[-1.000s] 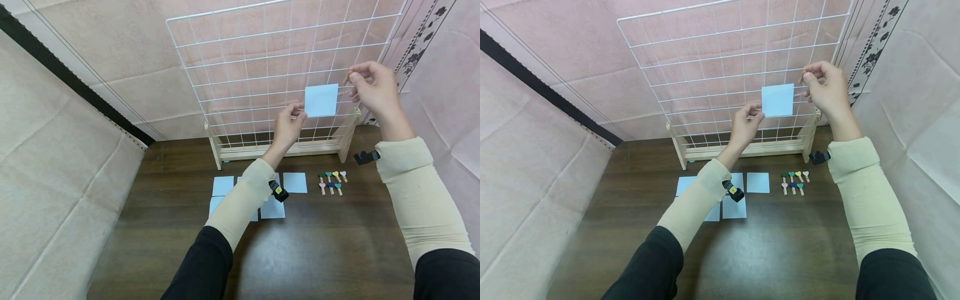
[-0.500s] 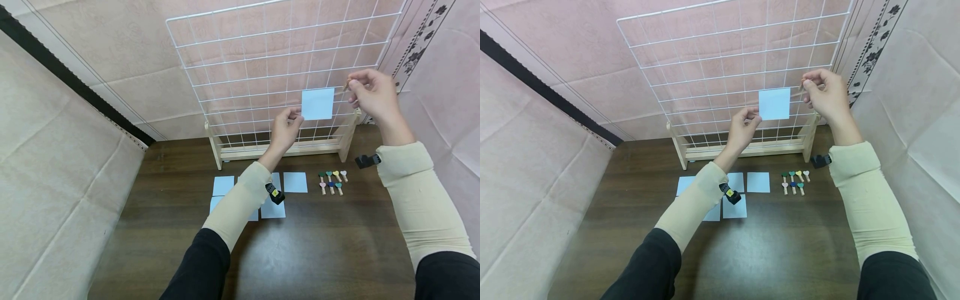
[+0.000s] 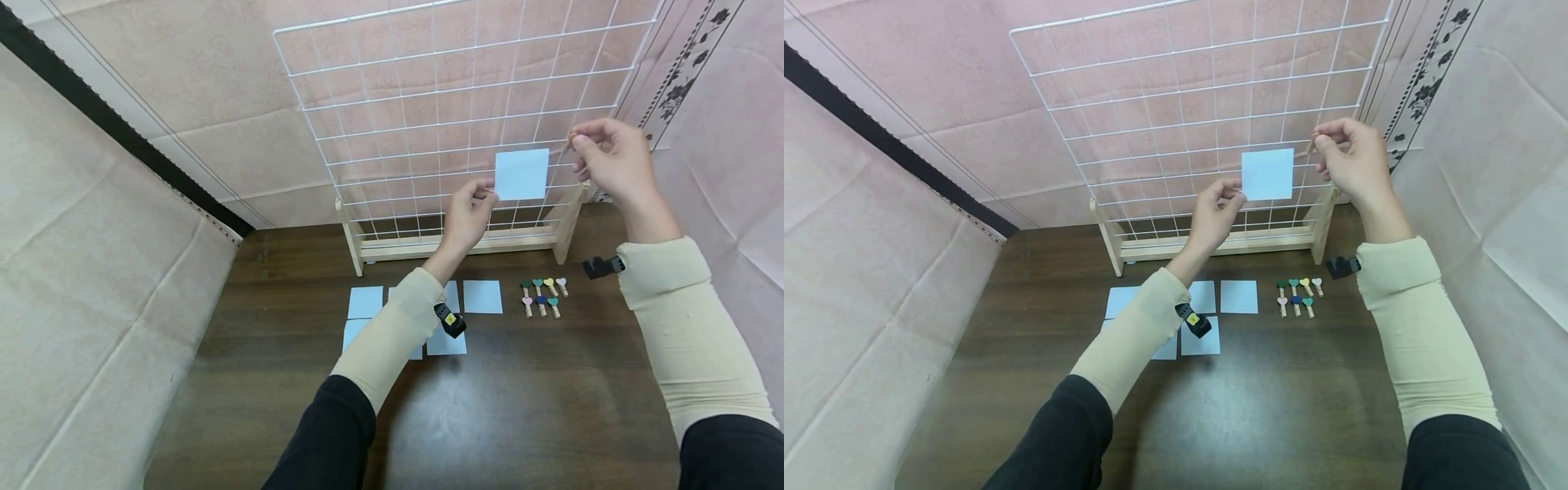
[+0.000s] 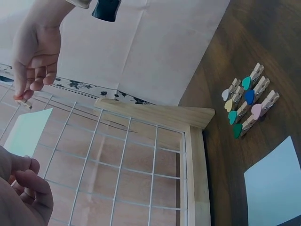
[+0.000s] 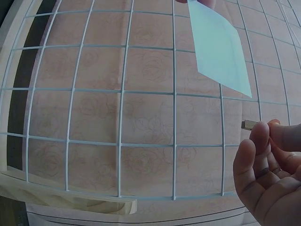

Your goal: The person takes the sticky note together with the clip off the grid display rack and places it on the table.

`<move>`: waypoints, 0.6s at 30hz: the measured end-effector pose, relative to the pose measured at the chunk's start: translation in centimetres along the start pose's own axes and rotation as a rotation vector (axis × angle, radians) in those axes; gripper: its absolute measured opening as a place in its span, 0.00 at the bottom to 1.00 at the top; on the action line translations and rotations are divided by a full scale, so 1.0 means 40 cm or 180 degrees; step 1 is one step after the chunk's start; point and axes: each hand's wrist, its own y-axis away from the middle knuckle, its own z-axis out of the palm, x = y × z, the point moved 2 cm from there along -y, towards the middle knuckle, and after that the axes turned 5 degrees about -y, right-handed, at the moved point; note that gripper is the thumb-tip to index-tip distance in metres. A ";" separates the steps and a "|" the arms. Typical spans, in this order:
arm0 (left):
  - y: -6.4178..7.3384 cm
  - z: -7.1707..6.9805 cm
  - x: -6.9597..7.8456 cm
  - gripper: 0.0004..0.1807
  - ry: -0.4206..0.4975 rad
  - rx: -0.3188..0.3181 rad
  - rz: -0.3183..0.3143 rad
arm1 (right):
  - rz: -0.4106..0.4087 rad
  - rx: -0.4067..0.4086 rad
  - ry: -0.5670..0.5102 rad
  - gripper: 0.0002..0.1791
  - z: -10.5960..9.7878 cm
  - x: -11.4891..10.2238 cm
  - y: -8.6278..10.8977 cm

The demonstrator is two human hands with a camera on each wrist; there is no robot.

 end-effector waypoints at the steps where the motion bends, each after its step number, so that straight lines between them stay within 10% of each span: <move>1: 0.001 0.001 0.000 0.14 -0.0014 0.0000 -0.0015 | 0.0018 -0.0001 0.0006 0.13 0.000 0.002 0.001; 18: 0.038 -0.011 -0.034 0.14 -0.0007 0.0033 -0.0054 | -0.0176 0.0031 0.0100 0.11 -0.006 0.057 0.038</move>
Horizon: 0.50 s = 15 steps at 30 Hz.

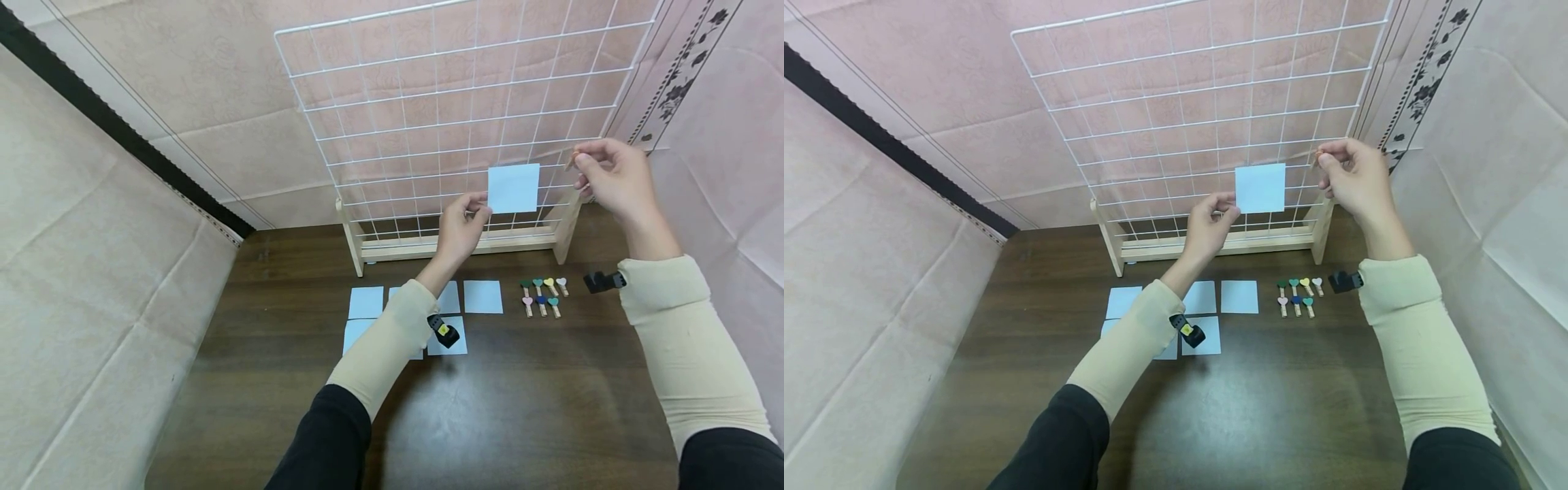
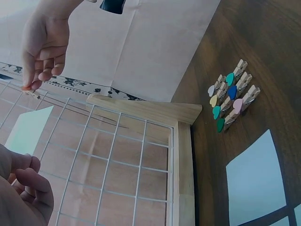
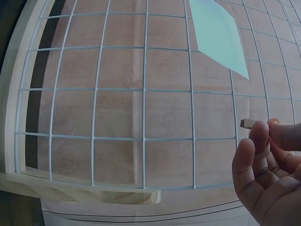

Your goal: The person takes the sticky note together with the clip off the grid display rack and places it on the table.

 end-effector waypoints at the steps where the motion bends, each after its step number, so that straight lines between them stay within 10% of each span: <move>1: 0.002 0.000 -0.001 0.14 -0.0007 0.0003 0.0008 | 0.0002 0.0002 0.0011 0.11 -0.001 0.003 0.002; 15: 0.029 -0.008 -0.009 0.14 -0.0069 -0.0012 -0.0032 | 0.0026 -0.0036 0.0084 0.13 0.002 0.030 0.027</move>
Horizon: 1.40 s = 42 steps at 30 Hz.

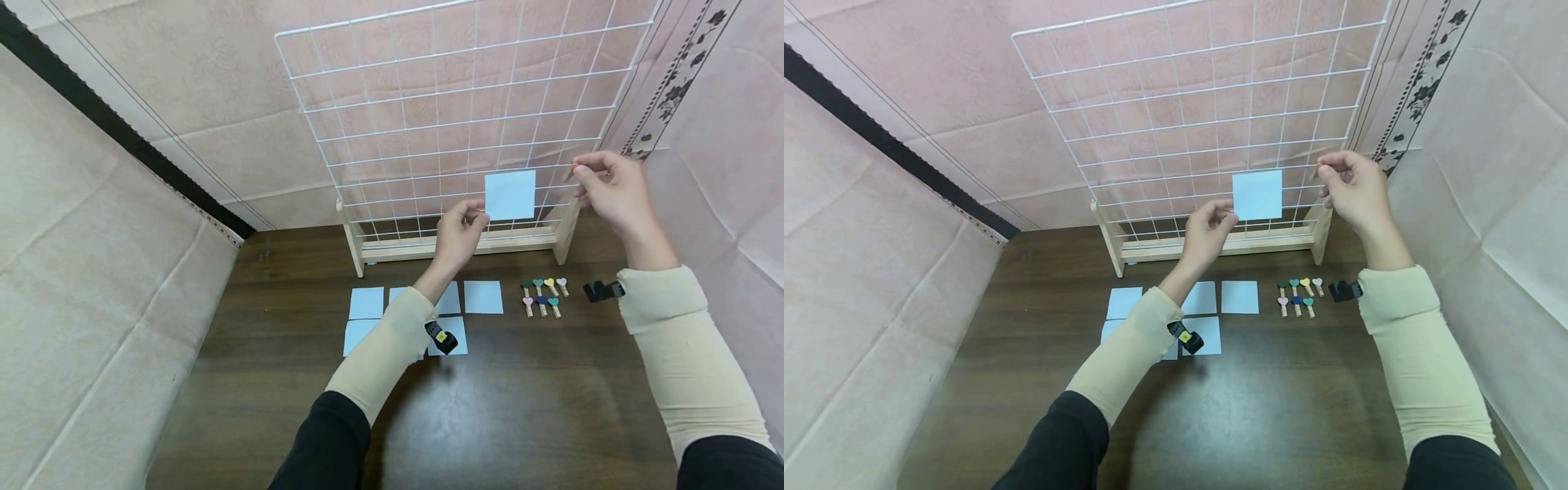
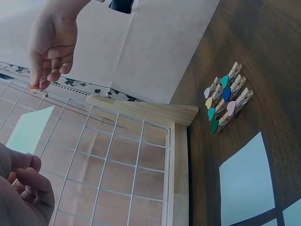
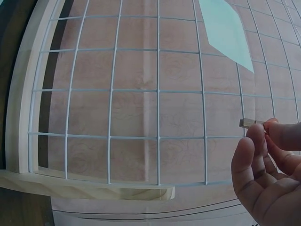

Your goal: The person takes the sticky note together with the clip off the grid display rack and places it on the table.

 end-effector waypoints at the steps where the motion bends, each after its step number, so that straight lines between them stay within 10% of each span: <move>1: 0.001 -0.001 -0.002 0.14 -0.0017 0.0004 -0.0004 | 0.0012 0.0003 0.0040 0.14 0.000 0.002 0.002; 42: 0.043 -0.021 -0.041 0.12 0.0076 0.0036 -0.0062 | 0.0016 -0.0140 0.0226 0.18 0.007 0.064 0.048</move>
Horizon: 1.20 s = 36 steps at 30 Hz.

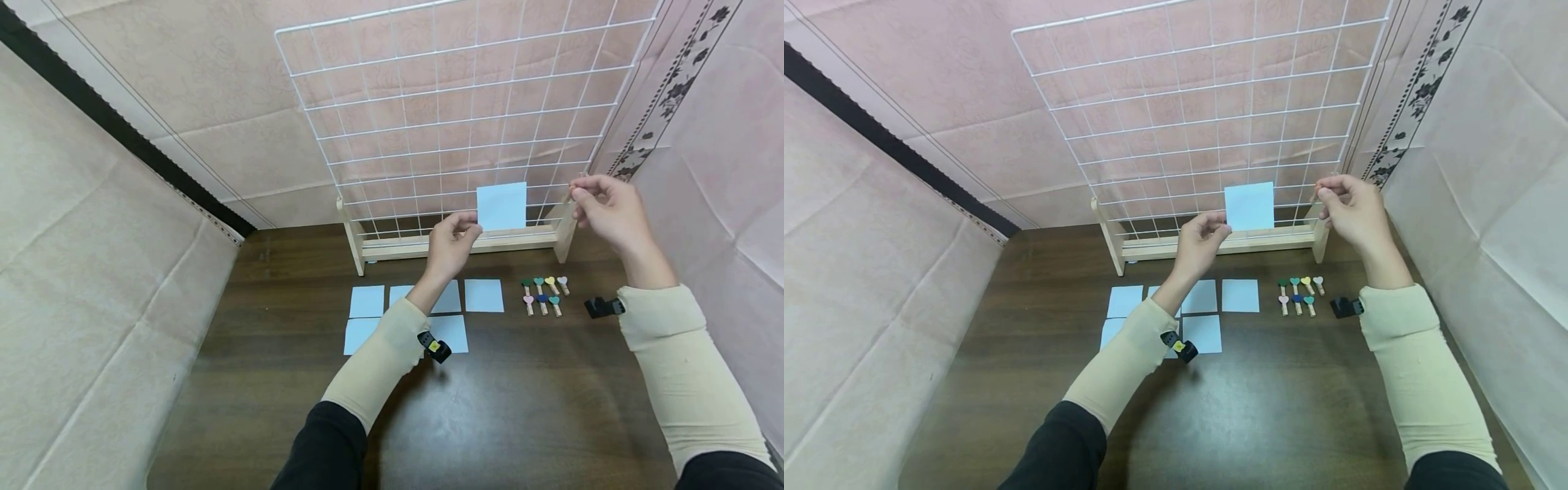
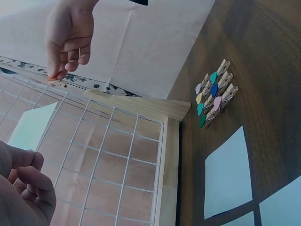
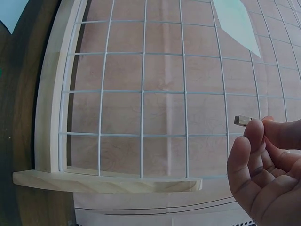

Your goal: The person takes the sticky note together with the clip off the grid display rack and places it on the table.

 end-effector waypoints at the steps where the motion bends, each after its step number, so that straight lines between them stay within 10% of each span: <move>1: 0.001 0.000 -0.001 0.12 0.0015 -0.0001 0.0000 | 0.0000 -0.0003 0.0005 0.18 0.000 0.002 0.001; 36: 0.071 0.010 -0.047 0.12 0.0140 -0.0046 -0.0328 | 0.0049 -0.0080 0.0078 0.20 0.004 0.076 0.049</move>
